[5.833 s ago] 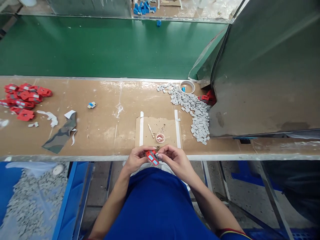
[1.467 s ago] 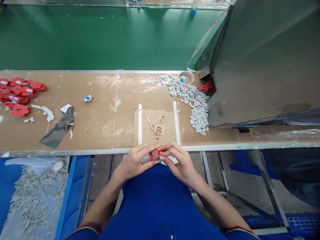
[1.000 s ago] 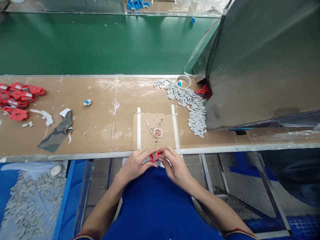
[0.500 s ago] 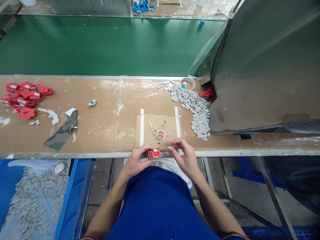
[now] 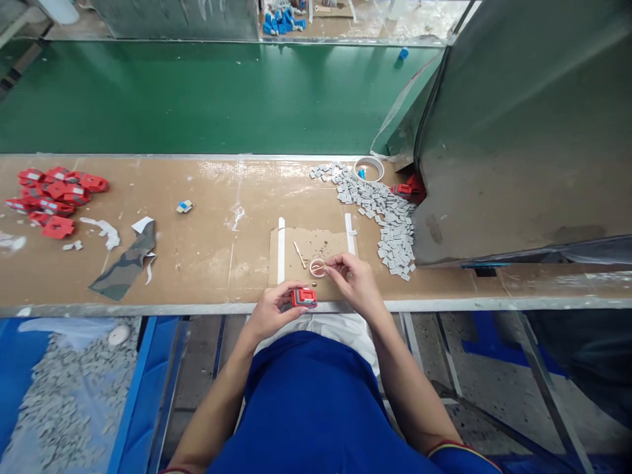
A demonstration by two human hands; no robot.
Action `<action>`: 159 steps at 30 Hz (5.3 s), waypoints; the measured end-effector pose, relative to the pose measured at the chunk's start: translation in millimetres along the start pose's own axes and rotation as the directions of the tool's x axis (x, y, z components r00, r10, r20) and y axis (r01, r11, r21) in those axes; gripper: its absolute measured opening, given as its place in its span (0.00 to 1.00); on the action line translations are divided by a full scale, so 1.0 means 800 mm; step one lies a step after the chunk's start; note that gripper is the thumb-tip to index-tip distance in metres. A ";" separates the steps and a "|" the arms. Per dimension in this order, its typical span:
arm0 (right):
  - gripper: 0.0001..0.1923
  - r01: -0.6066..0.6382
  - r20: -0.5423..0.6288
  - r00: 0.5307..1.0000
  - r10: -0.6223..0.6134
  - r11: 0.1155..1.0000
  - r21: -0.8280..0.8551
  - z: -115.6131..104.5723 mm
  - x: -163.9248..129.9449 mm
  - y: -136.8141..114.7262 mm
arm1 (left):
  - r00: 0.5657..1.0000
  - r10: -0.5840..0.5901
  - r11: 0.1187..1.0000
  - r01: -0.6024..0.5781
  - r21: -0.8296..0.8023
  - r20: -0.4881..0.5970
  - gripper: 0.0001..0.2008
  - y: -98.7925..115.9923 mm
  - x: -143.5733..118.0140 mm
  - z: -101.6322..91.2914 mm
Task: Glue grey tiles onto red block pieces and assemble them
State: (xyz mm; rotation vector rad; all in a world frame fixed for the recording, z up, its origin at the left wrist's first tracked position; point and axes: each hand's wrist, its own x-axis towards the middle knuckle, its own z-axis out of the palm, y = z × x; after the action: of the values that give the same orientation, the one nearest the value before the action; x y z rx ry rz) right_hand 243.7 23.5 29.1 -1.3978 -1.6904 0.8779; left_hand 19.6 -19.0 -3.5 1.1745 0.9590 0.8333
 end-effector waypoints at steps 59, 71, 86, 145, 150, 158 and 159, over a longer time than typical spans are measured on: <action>0.14 -0.019 -0.067 0.997 0.045 0.940 0.342 0.010 -0.044 -0.029 | 1.000 0.003 0.999 -0.002 0.041 -0.023 0.23 0.001 -0.002 -0.001; 0.16 -0.033 -0.009 0.999 0.038 0.939 0.343 0.014 -0.044 -0.032 | 1.000 0.013 1.000 -0.013 0.025 -0.007 0.22 0.001 -0.002 -0.001; 0.08 0.272 -0.052 0.961 -0.270 0.962 0.028 0.008 -0.046 -0.039 | 0.999 0.033 0.998 -0.033 0.044 -0.008 0.22 -0.001 -0.002 -0.001; 0.13 0.493 0.298 0.855 -0.423 0.842 -0.220 0.026 0.102 -0.087 | 0.983 0.023 0.995 -0.040 -0.092 -0.185 0.26 0.008 -0.078 -0.030; 0.19 0.579 0.657 0.708 -0.259 0.746 -0.330 0.167 0.219 -0.153 | 0.946 0.096 0.990 -0.124 -0.072 -0.310 0.26 -0.001 -0.108 -0.047; 0.11 0.593 0.743 0.652 -0.151 0.712 -0.376 0.304 0.288 -0.188 | 0.893 0.076 0.978 -0.154 -0.142 -0.444 0.32 0.008 -0.164 -0.074; 0.10 0.585 0.746 0.652 -0.134 0.715 -0.383 0.306 0.288 -0.190 | 0.889 0.081 0.975 -0.164 -0.148 -0.451 0.33 0.013 -0.167 -0.078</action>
State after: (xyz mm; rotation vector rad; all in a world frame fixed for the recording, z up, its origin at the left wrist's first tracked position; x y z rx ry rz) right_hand -67.8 215.9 74.4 -1.0222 -2.9292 0.6431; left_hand -89.0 -116.1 21.9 0.9071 1.1552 1.3022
